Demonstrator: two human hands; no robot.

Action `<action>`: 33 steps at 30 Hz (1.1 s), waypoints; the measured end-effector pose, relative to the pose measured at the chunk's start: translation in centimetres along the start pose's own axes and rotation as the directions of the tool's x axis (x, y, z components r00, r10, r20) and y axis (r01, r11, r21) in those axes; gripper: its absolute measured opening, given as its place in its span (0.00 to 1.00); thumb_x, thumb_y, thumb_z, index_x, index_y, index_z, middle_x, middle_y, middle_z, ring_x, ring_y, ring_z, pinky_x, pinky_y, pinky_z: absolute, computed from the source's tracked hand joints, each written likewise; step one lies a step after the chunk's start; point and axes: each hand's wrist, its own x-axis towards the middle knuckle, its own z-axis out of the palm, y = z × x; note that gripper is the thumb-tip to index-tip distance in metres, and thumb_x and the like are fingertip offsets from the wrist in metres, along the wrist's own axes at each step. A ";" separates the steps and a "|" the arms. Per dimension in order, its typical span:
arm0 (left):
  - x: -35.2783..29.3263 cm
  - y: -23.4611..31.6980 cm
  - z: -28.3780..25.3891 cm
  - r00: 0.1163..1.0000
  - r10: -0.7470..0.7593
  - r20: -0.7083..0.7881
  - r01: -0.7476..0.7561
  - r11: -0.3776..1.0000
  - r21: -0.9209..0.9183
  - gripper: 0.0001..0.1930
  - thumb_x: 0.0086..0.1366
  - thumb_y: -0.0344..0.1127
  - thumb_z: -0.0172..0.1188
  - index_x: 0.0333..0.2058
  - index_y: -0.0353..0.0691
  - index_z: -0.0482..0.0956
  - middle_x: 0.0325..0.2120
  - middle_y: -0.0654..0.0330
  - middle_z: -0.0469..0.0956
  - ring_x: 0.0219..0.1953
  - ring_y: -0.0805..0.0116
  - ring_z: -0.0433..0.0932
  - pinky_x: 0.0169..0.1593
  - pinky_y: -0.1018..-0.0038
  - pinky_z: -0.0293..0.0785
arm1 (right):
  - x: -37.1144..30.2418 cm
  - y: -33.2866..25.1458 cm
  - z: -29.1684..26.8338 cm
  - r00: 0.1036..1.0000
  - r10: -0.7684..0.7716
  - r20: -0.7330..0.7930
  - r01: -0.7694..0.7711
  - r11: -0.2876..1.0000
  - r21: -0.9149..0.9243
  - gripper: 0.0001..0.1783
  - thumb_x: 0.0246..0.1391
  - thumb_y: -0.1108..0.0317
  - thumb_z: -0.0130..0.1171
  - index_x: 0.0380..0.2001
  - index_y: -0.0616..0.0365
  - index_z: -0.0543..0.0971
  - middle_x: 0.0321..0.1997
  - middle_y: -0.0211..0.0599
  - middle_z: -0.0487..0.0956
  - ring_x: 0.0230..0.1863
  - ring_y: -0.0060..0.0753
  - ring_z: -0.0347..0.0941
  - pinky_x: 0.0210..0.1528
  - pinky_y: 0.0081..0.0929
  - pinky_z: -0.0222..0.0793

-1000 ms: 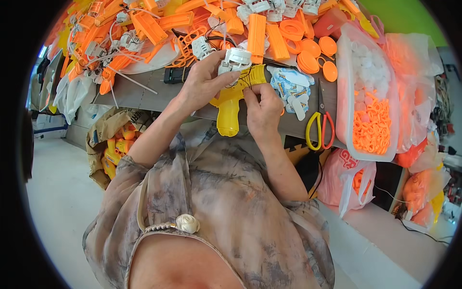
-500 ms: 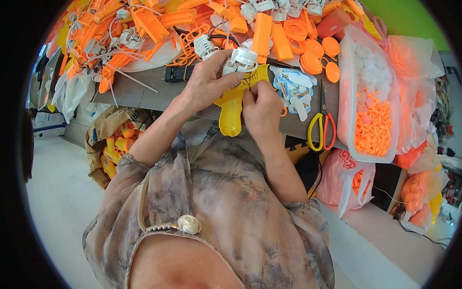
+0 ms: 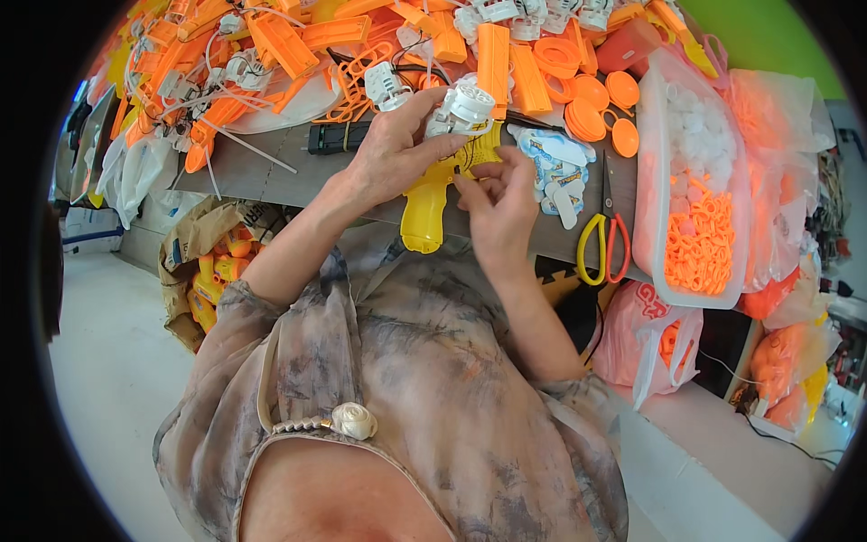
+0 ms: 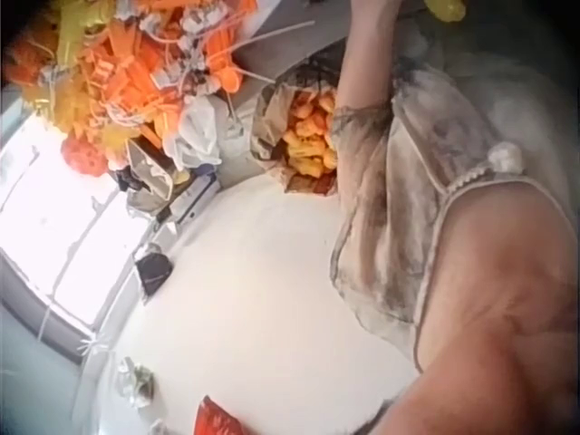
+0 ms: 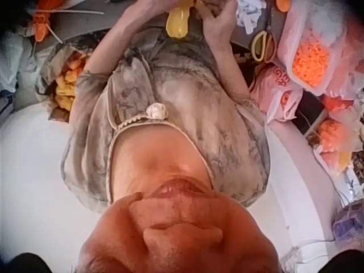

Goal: Assembling plastic toy guns by hand at a factory workbench.

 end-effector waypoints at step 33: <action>0.3 1.6 -1.7 0.974 0.215 0.070 -0.226 0.934 0.275 0.24 0.50 0.36 0.65 0.46 0.36 0.71 0.32 0.51 0.76 0.29 0.52 0.78 0.34 0.66 0.74 | 3.6 -1.9 -0.8 0.976 -0.189 0.112 0.179 0.979 0.095 0.22 0.57 0.68 0.54 0.53 0.63 0.65 0.43 0.34 0.72 0.38 0.19 0.68 0.41 0.18 0.67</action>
